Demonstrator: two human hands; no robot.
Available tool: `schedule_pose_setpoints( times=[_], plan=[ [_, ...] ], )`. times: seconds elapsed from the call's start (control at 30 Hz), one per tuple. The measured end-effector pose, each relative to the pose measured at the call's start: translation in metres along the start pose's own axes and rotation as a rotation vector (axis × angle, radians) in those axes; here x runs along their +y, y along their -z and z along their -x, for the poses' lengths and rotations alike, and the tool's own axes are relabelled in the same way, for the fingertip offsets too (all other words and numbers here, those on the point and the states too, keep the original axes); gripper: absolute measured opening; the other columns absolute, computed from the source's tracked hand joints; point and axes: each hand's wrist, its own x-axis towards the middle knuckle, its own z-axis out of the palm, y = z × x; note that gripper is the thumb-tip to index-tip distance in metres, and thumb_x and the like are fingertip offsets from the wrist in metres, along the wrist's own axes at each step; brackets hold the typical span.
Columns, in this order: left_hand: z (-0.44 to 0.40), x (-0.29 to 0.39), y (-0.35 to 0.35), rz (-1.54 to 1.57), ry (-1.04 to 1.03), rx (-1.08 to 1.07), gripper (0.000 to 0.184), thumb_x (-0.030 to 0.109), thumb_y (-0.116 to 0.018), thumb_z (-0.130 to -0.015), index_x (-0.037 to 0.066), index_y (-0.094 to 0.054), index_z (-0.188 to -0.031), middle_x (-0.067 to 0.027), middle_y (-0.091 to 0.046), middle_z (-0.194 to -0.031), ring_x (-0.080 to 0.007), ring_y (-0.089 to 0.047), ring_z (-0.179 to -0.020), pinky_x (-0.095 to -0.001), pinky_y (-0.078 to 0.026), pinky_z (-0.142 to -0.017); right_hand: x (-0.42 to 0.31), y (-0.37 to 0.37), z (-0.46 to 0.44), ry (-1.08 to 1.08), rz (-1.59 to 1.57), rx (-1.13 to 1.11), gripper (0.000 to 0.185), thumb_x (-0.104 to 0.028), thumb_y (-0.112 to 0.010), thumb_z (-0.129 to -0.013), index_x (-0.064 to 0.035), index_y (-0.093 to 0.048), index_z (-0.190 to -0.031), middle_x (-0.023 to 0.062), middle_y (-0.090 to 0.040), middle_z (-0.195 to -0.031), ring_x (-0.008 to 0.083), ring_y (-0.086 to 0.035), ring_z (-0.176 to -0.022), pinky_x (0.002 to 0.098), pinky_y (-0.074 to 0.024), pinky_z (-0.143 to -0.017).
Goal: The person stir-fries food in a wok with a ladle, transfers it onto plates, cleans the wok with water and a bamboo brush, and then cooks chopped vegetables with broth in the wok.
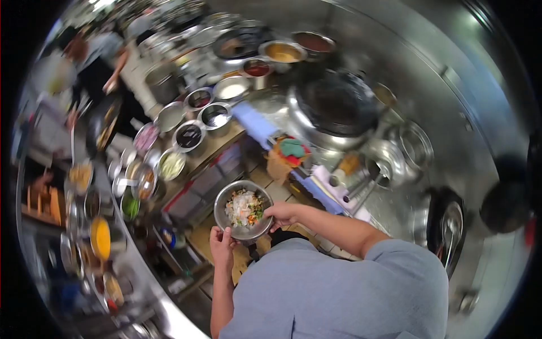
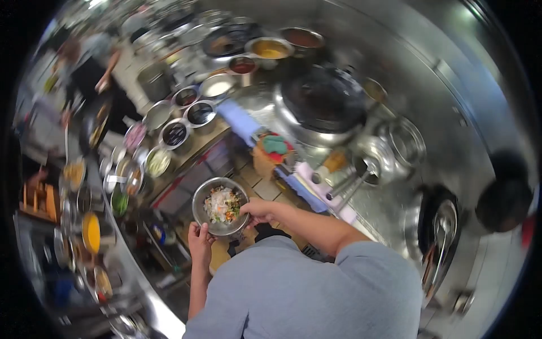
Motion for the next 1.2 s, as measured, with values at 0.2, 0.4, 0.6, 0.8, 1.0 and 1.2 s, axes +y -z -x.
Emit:
schedule_pose_setpoints(
  times=[0.2,0.4,0.6,0.8,1.0,1.2],
  plan=[
    [-0.066,0.015,-0.037,-0.212,0.019,-0.318,0.016,0.019,-0.049,-0.093,0.005,-0.05,-0.101,-0.0088,-0.058,-0.105,-0.015,-0.062,-0.071,-0.0243,-0.047,-0.06,-0.11,0.095,0.104,0.461,-0.174,0.593,0.022,-0.011,-0.058,-0.077,0.0047,-0.057,-0.093,0.0133,-0.062,-0.081,0.0236,-0.06,-0.064,0.0348,-0.0489,-0.051],
    [-0.078,-0.119,0.09,-0.717,0.239,-0.038,0.022,0.024,-0.053,-0.089,0.002,-0.051,-0.093,-0.0042,-0.059,-0.086,-0.0148,-0.058,-0.071,-0.0249,-0.044,-0.058,-0.196,0.225,0.152,0.9,0.446,1.821,0.06,-0.008,-0.05,-0.077,-0.0035,-0.023,-0.131,0.0287,-0.054,-0.107,0.0413,-0.057,-0.091,0.047,-0.0452,-0.076],
    [0.016,-0.214,0.216,-0.275,0.548,0.192,0.015,0.02,-0.049,-0.087,0.005,-0.05,-0.091,-0.0054,-0.057,-0.078,-0.0182,-0.057,-0.061,-0.0298,-0.044,-0.043,-0.235,0.314,0.114,0.432,0.644,1.933,0.064,-0.015,-0.051,-0.08,-0.014,-0.02,-0.136,0.0316,-0.054,-0.106,0.0438,-0.053,-0.098,0.0484,-0.0407,-0.084],
    [0.037,-0.156,0.188,0.035,0.814,0.524,0.005,0.019,-0.044,-0.091,0.014,-0.047,-0.091,-0.0024,-0.056,-0.075,-0.0155,-0.052,-0.052,-0.0305,-0.038,-0.04,-0.261,0.333,0.132,0.37,1.082,1.986,0.067,-0.015,-0.059,-0.078,-0.0211,-0.025,-0.135,0.025,-0.051,-0.107,0.0437,-0.055,-0.092,0.0494,-0.0448,-0.076],
    [0.012,-0.138,0.155,-0.464,0.535,0.411,0.009,0.023,-0.047,-0.092,0.014,-0.047,-0.092,-0.002,-0.058,-0.08,-0.0133,-0.054,-0.053,-0.0271,-0.039,-0.043,-0.245,0.347,0.177,0.696,1.485,2.067,0.066,-0.007,-0.053,-0.078,-0.0252,-0.026,-0.136,0.0185,-0.053,-0.105,0.0372,-0.055,-0.095,0.0459,-0.0424,-0.082],
    [-0.018,-0.117,0.157,-0.417,0.509,0.421,0.015,0.027,-0.049,-0.092,0.013,-0.051,-0.096,-0.0015,-0.059,-0.085,-0.0105,-0.055,-0.058,-0.0238,-0.04,-0.047,-0.247,0.353,0.189,0.736,1.593,1.918,0.058,-0.006,-0.044,-0.082,-0.0262,-0.031,-0.135,0.0117,-0.055,-0.102,0.0279,-0.052,-0.101,0.0432,-0.0355,-0.08]
  ],
)
